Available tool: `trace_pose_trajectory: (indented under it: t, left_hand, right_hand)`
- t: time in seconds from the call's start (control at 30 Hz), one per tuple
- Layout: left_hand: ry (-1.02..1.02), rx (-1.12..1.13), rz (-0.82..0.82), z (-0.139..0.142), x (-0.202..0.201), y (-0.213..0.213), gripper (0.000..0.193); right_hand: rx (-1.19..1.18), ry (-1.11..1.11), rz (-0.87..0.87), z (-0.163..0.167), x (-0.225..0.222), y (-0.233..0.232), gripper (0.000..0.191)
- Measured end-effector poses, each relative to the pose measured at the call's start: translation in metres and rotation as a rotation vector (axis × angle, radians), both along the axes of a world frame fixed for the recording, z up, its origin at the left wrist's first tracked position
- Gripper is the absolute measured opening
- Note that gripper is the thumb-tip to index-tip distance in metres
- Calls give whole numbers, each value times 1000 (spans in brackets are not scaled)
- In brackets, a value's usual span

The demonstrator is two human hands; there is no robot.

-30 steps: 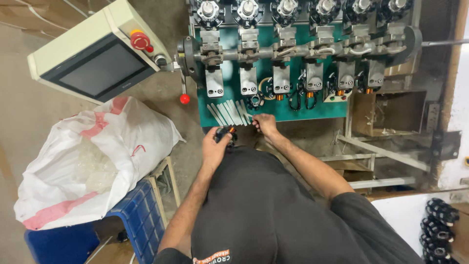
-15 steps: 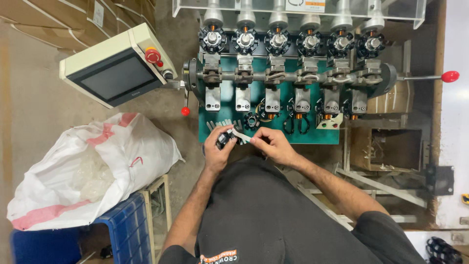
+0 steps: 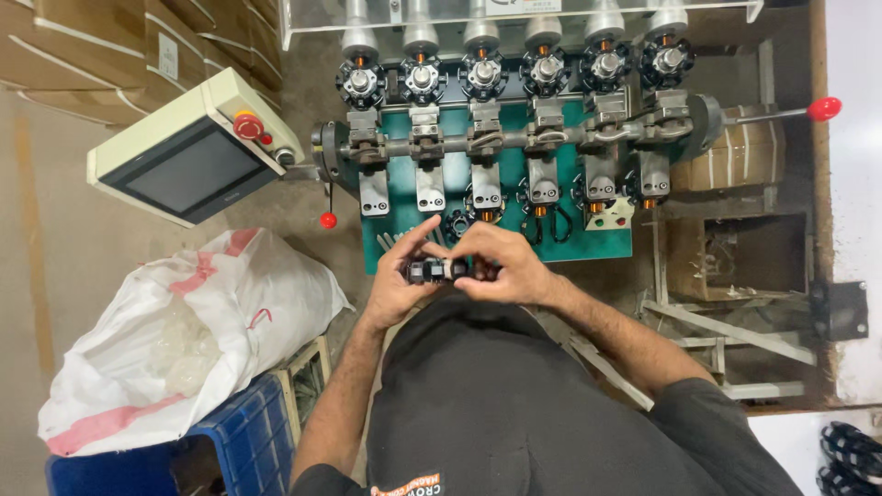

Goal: The person works at an industrial multi-spindle braiding machine, handling black braided tubular components, cutting and adjusting material with scissors and pliers, and operating the machine's lever. They also wrap the finished braided coils in plastic and pack them into a cardboard box lined with plastic.

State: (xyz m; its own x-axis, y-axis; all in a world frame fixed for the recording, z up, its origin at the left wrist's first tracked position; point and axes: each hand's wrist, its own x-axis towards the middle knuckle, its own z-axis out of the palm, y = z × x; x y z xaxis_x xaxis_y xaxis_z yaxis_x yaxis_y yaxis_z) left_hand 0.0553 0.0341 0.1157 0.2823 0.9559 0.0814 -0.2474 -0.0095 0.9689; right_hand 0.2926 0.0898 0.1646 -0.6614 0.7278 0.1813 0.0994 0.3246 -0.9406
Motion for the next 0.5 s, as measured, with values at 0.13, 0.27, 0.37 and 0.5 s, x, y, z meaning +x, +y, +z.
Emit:
trace_pose_trajectory:
  t: [0.13,0.27,0.37,0.5]
  left_hand:
    - [-349,-597,-344,-51,-20,-1,90]
    - [46,-1015,-175,-142,-17,-11,66]
    - [422,-978,80,-188,-20,-28,47]
    - [161,-881,133,-196,-38,-36,30]
  right_hand:
    - [-3,-58,-38,-50,-14,-28,28]
    - [-367,-390,-343,-145,-35,-45,22]
    - [-687,-523,-645,-196,-35,-40,19]
    - [-608,-473,-813,-213,-28,-11,23]
